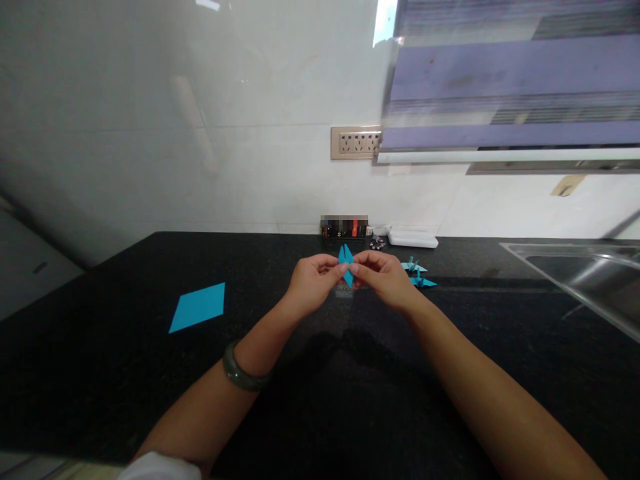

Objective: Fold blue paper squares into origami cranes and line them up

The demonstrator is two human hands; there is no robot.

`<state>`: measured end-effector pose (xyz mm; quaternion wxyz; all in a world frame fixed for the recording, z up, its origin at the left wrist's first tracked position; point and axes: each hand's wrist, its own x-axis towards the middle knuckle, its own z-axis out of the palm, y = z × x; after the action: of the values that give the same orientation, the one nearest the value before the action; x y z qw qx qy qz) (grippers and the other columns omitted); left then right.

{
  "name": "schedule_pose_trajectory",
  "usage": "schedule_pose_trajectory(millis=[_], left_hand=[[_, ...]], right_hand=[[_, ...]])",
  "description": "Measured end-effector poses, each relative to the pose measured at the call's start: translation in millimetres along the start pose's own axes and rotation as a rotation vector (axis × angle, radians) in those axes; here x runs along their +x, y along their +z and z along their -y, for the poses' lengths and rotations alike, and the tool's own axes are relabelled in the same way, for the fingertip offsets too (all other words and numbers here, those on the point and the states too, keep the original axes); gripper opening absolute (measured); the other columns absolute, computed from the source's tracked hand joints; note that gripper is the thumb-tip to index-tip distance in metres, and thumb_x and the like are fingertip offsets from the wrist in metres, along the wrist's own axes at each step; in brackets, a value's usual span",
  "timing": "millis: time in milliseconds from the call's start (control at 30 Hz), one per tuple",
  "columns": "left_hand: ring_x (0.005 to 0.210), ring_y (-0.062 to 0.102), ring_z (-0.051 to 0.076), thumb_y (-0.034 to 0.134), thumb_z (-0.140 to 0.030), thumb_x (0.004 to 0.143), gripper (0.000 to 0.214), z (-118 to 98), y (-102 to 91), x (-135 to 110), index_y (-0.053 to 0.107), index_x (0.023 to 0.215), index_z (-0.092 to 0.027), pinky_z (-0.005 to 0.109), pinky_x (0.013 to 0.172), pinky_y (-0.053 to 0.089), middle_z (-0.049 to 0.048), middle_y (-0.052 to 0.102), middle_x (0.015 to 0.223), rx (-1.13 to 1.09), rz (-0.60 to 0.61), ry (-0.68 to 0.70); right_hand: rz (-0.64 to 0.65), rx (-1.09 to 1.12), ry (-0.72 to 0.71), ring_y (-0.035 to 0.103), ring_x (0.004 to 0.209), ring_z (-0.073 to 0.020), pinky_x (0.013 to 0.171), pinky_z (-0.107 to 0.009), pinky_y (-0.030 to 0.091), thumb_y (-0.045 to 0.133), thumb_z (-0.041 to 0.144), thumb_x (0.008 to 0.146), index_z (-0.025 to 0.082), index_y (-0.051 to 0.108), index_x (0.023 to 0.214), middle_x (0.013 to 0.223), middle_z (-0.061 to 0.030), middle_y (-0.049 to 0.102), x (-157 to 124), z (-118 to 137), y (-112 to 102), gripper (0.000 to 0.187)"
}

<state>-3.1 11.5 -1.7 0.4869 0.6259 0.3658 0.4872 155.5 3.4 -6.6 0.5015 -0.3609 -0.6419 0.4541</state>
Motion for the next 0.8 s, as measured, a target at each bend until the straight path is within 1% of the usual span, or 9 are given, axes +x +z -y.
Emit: schedule_pose_trajectory(millis=[67,167,367,500,567,667,733,800], left_hand=[[0.059,0.059,0.013,0.065,-0.031,0.067,0.022,-1.2,1.0,-0.7,0.062,0.073,-0.01,0.026,0.059,0.047,0.0044,0.064,0.066,0.036,0.004,-0.02],[0.055,0.058,0.012,0.064,-0.029,0.067,0.019,-3.3,2.1,-1.8,0.062,0.07,-0.011,0.024,0.055,0.046,0.0032,0.063,0.06,0.08,-0.024,-0.019],[0.052,0.057,0.012,0.061,-0.03,0.071,0.019,-6.1,1.9,-4.6,0.06,0.063,-0.013,0.022,0.052,0.043,0.0027,0.061,0.056,0.188,-0.021,0.037],[0.052,0.056,0.012,0.058,-0.031,0.073,0.021,-7.1,1.1,-5.6,0.061,0.064,-0.013,0.022,0.051,0.042,0.0025,0.061,0.056,0.204,0.0,0.101],[0.053,0.056,0.012,0.057,-0.032,0.074,0.021,-5.2,0.9,-4.5,0.061,0.066,-0.012,0.022,0.052,0.043,0.0026,0.061,0.057,0.163,0.002,0.098],[0.055,0.057,0.012,0.056,-0.033,0.074,0.021,-0.1,0.6,-2.4,0.06,0.069,-0.013,0.023,0.053,0.044,0.0024,0.061,0.059,0.114,-0.013,0.076],[0.055,0.056,0.012,0.058,-0.034,0.073,0.02,2.7,-0.1,-1.8,0.06,0.069,-0.014,0.022,0.053,0.043,0.0018,0.061,0.06,0.144,-0.034,0.084],[0.054,0.054,0.012,0.059,-0.033,0.072,0.02,4.0,-1.0,-1.9,0.06,0.067,-0.014,0.022,0.052,0.042,0.0011,0.06,0.058,0.195,-0.05,0.105]], right_hand=[[0.003,0.002,0.003,0.053,0.051,-0.0082,0.052,-0.023,0.043,0.062,0.032,0.073,0.014,0.058,0.077,0.062,0.0017,0.058,0.2,-0.1,0.1,0.019],[0.008,0.008,0.0,0.052,0.051,-0.0079,0.052,-0.023,0.043,0.061,0.032,0.073,0.014,0.058,0.075,0.061,0.0019,0.057,0.5,0.9,1.2,0.019],[-0.019,-0.02,-0.029,0.051,0.05,-0.0083,0.049,-0.022,0.041,0.061,0.034,0.073,0.015,0.056,0.069,0.057,0.002,0.056,-1.3,3.9,5.8,0.02],[-0.065,-0.027,-0.061,0.05,0.048,-0.0087,0.047,-0.022,0.041,0.061,0.035,0.072,0.015,0.054,0.064,0.053,0.0025,0.053,-2.0,3.2,9.1,0.022],[-0.072,-0.005,-0.063,0.05,0.048,-0.0086,0.048,-0.022,0.041,0.061,0.035,0.072,0.015,0.055,0.066,0.054,0.0025,0.053,-1.4,1.7,9.9,0.022],[-0.058,0.049,-0.021,0.052,0.052,-0.0087,0.051,-0.023,0.043,0.061,0.035,0.072,0.016,0.055,0.072,0.059,0.0022,0.055,-0.1,0.4,10.5,0.02],[-0.044,0.058,0.002,0.053,0.053,-0.0089,0.053,-0.024,0.044,0.062,0.035,0.071,0.016,0.054,0.074,0.063,0.002,0.056,0.1,1.5,11.3,0.02],[-0.049,0.035,0.003,0.052,0.052,-0.0089,0.053,-0.024,0.043,0.062,0.034,0.071,0.016,0.053,0.073,0.061,0.0023,0.055,-0.2,3.7,12.5,0.02]])
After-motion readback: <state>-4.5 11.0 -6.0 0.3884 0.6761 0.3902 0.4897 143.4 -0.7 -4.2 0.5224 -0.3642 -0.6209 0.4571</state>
